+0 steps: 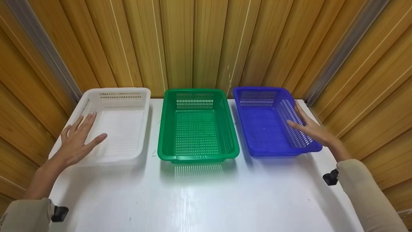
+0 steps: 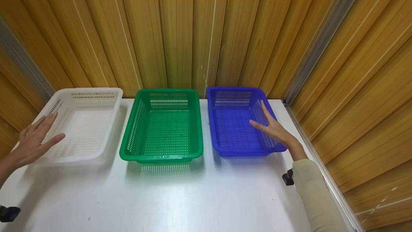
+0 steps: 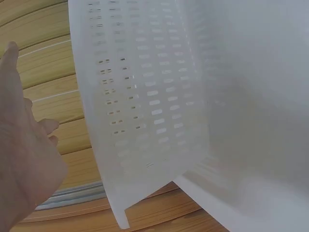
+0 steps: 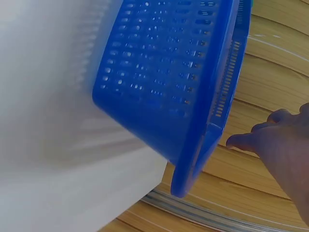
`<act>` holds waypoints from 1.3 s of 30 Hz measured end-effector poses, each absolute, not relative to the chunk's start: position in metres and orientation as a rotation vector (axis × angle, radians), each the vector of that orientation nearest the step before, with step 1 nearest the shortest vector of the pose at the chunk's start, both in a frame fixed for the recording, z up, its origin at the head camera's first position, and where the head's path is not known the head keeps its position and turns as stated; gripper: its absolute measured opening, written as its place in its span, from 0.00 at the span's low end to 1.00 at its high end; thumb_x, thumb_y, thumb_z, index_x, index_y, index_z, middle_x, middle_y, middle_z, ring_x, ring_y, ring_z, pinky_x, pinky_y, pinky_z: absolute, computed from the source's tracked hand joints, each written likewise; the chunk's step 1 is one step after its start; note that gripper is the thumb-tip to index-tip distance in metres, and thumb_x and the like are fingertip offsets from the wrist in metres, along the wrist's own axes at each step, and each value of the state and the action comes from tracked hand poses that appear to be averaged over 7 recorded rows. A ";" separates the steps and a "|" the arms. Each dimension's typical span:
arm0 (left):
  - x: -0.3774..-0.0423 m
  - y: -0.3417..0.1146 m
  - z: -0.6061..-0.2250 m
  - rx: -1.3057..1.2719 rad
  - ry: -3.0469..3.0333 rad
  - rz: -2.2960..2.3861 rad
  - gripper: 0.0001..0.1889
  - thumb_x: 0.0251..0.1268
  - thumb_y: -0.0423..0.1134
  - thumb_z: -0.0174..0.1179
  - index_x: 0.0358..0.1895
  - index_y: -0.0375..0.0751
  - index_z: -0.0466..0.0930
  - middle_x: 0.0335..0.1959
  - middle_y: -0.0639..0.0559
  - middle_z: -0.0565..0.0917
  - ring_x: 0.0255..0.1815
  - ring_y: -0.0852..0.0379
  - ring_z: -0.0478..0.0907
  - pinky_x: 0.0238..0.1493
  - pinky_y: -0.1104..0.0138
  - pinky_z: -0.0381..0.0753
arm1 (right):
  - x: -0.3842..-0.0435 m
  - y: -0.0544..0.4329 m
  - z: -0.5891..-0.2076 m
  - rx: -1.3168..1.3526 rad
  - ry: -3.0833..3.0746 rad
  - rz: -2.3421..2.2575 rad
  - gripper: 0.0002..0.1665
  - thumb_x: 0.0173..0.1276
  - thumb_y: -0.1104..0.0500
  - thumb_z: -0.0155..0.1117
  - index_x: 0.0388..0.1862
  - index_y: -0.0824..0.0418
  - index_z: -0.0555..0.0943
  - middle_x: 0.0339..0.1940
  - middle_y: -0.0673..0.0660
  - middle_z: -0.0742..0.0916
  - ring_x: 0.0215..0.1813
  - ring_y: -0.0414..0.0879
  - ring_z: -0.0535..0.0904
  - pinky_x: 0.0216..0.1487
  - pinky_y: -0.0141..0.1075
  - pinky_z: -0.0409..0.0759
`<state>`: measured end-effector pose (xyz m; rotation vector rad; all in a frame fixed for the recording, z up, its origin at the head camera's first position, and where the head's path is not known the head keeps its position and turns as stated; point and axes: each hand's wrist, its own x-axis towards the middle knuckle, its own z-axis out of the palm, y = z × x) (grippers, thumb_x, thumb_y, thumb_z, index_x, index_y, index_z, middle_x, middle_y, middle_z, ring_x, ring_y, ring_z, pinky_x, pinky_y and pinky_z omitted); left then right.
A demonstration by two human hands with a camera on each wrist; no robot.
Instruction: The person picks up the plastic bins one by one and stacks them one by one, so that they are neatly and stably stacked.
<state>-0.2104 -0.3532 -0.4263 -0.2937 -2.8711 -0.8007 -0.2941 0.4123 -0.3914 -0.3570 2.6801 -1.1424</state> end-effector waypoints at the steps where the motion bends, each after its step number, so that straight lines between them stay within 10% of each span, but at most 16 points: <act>1: -0.210 -0.354 -0.427 -0.291 -2.865 -0.831 0.44 0.76 0.57 0.49 0.85 0.47 0.37 0.83 0.29 0.45 0.83 0.27 0.35 0.72 0.28 0.22 | -0.294 0.411 -0.391 -0.367 2.661 -1.176 0.52 0.78 0.40 0.50 0.82 0.33 0.24 0.87 0.56 0.35 0.85 0.68 0.30 0.71 0.81 0.37; 39: -0.178 -0.425 -0.463 -0.122 -2.731 -0.760 0.38 0.71 0.44 0.60 0.78 0.31 0.56 0.74 0.16 0.58 0.73 0.15 0.49 0.58 0.17 0.43 | -0.302 0.167 -0.370 -0.833 2.068 -1.445 0.41 0.82 0.56 0.52 0.86 0.53 0.47 0.83 0.61 0.65 0.82 0.59 0.62 0.80 0.58 0.60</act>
